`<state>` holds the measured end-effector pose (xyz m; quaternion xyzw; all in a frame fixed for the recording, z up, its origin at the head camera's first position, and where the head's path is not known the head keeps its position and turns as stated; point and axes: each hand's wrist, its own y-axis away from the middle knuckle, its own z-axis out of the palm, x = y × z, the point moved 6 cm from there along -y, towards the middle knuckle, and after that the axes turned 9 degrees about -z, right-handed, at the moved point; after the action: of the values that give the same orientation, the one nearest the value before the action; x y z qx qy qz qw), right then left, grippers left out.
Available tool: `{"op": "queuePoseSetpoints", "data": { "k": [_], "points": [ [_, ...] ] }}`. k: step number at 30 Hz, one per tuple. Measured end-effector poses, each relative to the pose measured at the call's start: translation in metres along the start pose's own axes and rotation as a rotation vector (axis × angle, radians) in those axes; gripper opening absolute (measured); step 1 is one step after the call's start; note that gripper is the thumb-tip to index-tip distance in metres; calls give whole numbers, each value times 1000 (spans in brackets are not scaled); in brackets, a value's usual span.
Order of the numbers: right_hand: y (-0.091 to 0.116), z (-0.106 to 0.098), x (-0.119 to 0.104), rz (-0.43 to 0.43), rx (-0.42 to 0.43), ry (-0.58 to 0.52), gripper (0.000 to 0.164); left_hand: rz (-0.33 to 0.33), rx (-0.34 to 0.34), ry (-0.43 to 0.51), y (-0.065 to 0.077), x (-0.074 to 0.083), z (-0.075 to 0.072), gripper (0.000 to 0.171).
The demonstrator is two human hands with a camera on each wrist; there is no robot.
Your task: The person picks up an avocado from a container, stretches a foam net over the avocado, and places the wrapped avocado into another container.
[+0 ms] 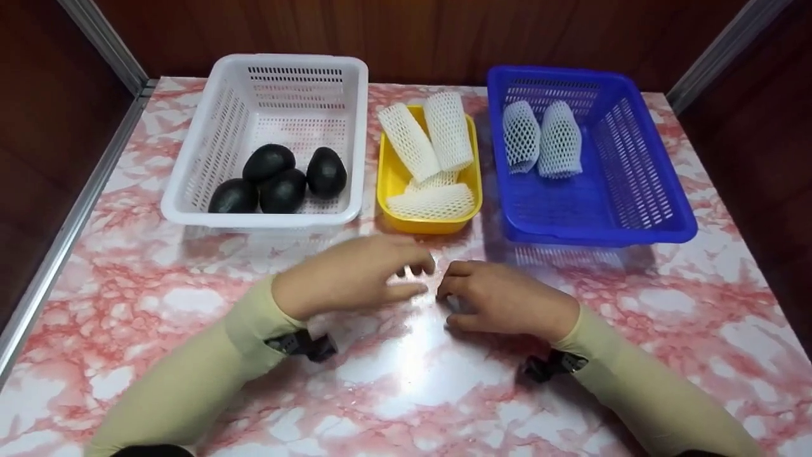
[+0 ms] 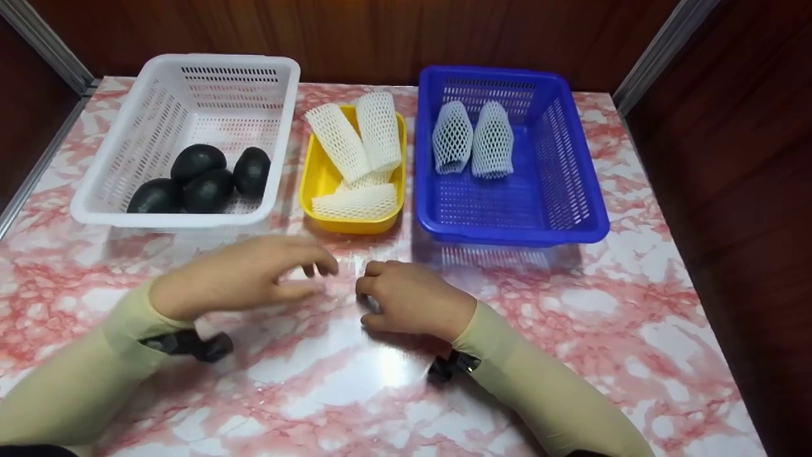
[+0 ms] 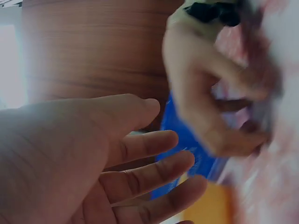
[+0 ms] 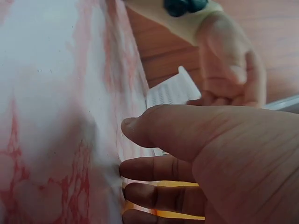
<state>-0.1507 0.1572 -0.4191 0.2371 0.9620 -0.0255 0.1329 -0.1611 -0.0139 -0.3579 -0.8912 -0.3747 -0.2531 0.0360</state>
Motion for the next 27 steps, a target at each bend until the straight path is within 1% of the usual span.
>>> {"op": "queuePoseSetpoints", "data": {
  "k": [4, 6, 8, 10, 12, 14, 16, 19, 22, 24, 27],
  "points": [
    [2, -1, -2, 7, -4, -1, 34, -44, 12, -6, 3, -6, -38, 32],
    [2, -1, -3, 15, -6, -4, 34, -81, 19, -6, 2, -14, -59, 32],
    [3, -1, -4, 26, -7, -5, 34, -121, 33, -21, 0, -27, -82, 32],
    [4, -1, -5, 39, -13, -5, 34, -176, 41, -29, -3, -46, -105, 34],
    [4, 0, -5, 48, -17, -5, 34, -236, 31, -49, -6, -68, -125, 37],
    [3, 0, -5, 50, -23, -5, 34, -310, 11, -72, -8, -94, -142, 40],
    [2, 0, -5, 49, -24, -7, 34, -376, -15, -117, -9, -122, -155, 44],
    [1, 0, -4, 47, -19, -10, 33, -465, -75, -174, -8, -163, -165, 53],
    [2, 1, -3, 49, -17, -13, 32, -534, -157, -207, -7, -198, -162, 62],
    [2, 1, -2, 51, -15, -17, 32, -574, -224, -211, -7, -216, -157, 68],
    [2, 1, -2, 60, -14, -23, 32, -640, -308, -194, -7, -235, -150, 77]
  ]
}}
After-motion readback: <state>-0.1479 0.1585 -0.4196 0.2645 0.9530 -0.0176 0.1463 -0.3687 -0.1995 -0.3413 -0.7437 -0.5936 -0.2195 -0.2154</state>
